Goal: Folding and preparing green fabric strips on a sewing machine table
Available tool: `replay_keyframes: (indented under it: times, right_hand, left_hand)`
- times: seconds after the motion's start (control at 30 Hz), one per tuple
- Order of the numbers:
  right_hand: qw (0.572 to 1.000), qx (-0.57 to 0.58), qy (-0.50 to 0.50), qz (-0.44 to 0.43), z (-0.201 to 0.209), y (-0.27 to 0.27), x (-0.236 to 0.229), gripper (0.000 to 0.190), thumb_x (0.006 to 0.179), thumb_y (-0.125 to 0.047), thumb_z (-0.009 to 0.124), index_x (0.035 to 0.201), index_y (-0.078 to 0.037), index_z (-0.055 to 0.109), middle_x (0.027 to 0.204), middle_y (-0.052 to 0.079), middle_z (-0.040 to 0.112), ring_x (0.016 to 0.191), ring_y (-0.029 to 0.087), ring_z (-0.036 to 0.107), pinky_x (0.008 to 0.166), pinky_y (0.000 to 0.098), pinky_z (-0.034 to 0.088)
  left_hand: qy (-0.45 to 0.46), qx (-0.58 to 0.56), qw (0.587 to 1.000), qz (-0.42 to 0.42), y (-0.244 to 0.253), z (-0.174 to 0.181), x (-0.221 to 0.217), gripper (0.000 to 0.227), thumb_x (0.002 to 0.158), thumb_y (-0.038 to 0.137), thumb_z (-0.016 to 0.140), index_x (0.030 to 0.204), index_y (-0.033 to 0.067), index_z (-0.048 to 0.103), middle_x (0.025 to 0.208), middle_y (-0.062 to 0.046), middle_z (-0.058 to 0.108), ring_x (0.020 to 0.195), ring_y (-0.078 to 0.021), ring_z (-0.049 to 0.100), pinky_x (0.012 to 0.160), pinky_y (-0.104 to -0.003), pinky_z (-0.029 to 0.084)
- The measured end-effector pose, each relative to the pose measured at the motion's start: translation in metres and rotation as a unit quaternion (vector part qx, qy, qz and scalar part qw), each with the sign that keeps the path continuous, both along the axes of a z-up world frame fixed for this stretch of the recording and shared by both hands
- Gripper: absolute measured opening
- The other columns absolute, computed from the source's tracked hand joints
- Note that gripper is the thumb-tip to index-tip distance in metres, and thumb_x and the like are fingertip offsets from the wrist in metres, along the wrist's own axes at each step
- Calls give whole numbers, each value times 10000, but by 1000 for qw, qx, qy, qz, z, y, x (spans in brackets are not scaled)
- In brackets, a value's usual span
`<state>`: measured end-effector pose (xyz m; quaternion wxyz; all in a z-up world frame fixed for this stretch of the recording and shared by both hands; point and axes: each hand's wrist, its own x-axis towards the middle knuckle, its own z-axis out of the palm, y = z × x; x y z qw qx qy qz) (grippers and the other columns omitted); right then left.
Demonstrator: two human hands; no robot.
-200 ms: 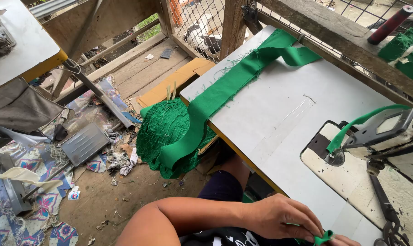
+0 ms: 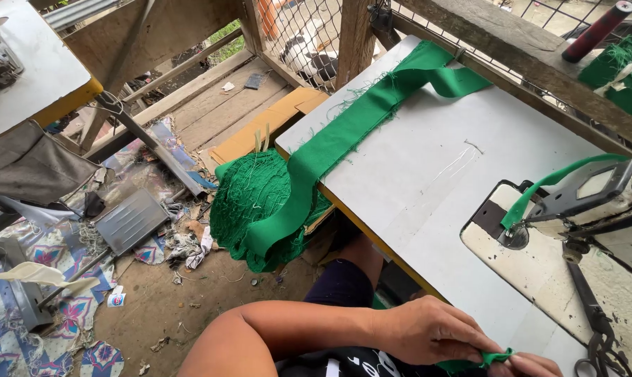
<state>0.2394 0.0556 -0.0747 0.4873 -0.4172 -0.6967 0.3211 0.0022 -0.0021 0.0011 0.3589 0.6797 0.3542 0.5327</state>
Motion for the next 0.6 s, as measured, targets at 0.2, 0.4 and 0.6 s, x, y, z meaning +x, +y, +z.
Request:
replay_keyframes:
  times: [0.2, 0.4, 0.6]
  right_hand:
    - [991, 8, -101, 83, -11, 32, 35, 309, 839, -119, 766, 1142, -81, 722, 1080, 139, 682, 857, 166, 672, 723, 249, 530]
    - [984, 57, -113, 123, 47, 15, 4, 232, 990, -126, 625, 1199, -91, 720, 1148, 92, 693, 774, 146, 753, 838, 218, 601]
    - [983, -161, -13, 86, -32, 42, 57, 303, 835, 11, 762, 1132, 8, 702, 1115, 133, 722, 949, 180, 700, 884, 256, 550]
  left_hand:
    - [-35, -20, 999, -21, -2, 8, -4, 238, 1142, 210, 631, 1373, 260, 654, 1288, 16, 725, 1117, -168, 752, 929, -301, 599]
    - [8, -52, 999, 11, 7, 13, -8, 170, 1064, 197, 688, 1233, 213, 707, 1129, 2, 742, 938, -144, 708, 878, -269, 570]
    - [50, -27, 998, 26, 8, 16, -4, 175, 1059, 299, 666, 1229, 258, 684, 1022, 48, 731, 867, -137, 685, 826, -269, 548]
